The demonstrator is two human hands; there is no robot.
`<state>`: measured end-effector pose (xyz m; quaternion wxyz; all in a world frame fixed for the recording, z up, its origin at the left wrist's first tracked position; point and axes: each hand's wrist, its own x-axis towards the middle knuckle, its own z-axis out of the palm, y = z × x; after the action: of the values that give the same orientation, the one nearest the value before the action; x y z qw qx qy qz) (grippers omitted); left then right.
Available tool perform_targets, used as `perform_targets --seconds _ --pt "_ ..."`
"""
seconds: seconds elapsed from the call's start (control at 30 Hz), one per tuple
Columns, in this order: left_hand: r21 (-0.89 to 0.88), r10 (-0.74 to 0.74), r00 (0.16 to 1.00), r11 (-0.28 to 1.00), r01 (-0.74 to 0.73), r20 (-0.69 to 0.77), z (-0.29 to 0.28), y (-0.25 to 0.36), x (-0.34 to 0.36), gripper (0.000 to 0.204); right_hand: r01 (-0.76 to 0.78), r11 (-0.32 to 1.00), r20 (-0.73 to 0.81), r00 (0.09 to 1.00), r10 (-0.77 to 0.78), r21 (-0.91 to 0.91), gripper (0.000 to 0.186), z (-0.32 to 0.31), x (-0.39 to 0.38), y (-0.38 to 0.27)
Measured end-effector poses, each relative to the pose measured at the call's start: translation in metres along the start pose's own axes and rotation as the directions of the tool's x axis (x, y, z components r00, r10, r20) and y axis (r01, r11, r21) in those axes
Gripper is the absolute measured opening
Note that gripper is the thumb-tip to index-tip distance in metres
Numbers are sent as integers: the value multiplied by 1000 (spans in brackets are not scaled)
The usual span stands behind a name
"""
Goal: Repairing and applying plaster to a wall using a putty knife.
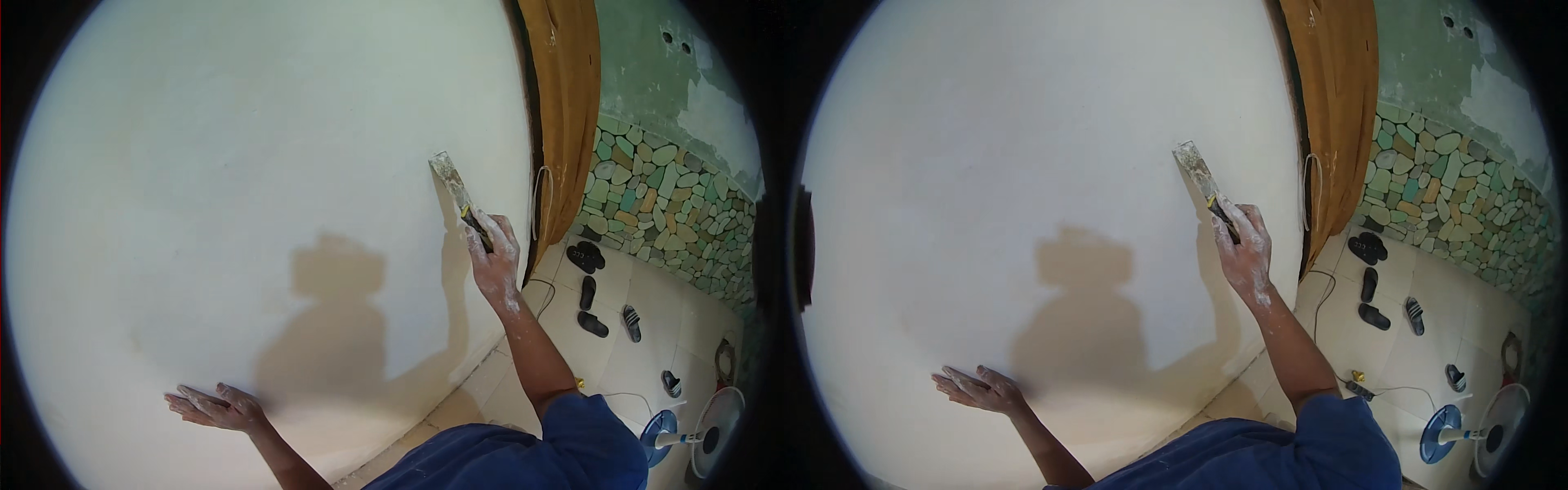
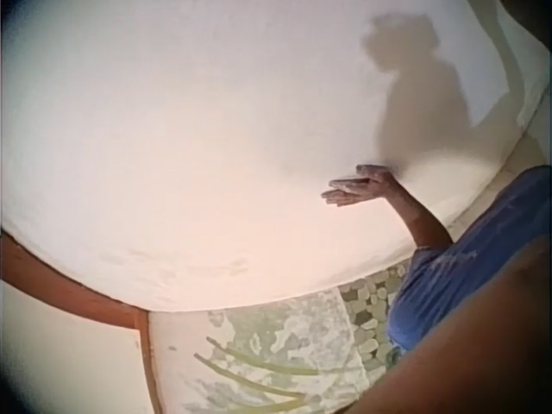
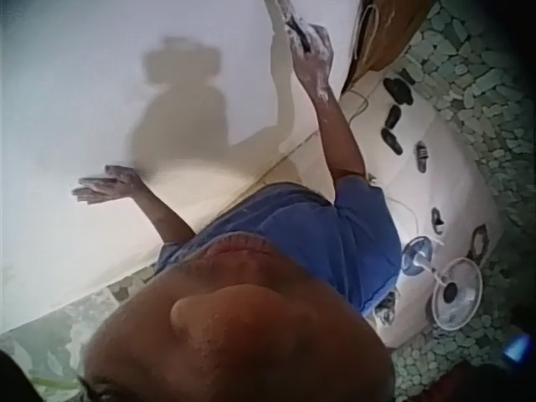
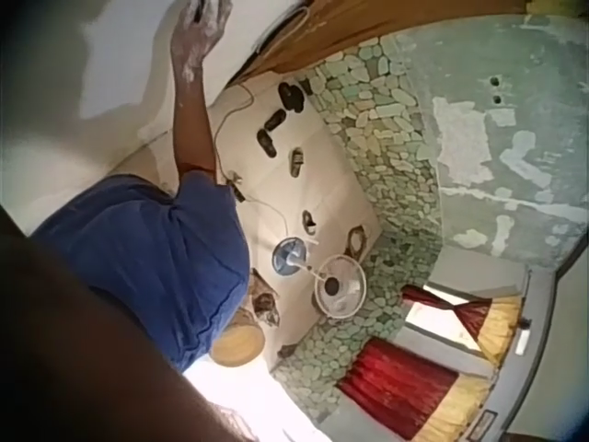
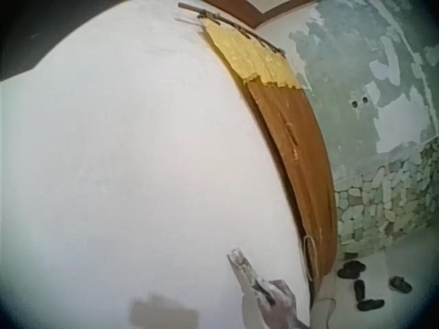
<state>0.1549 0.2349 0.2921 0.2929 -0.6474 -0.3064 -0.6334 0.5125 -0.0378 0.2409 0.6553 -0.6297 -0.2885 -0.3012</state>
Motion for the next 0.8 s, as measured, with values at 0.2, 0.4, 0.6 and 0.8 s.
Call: perform_targets --seconds 0.2,0.4,0.6,0.8 --pt "-31 0 1000 1000 -1 -17 0 -2 2 62 -10 999 -17 1000 9 -48 31 -13 -5 -8" --pt "-25 -6 1000 1000 6 -15 -1 -2 1 62 -80 994 33 996 83 -81 32 -11 -16 -2" --pt "-30 3 1000 1000 -4 -21 1 -1 0 62 -58 998 -12 998 58 -11 32 -5 4 -9" --pt "-18 5 1000 1000 -6 -30 0 -5 1 61 37 988 -47 998 -44 -148 32 -19 -18 1"
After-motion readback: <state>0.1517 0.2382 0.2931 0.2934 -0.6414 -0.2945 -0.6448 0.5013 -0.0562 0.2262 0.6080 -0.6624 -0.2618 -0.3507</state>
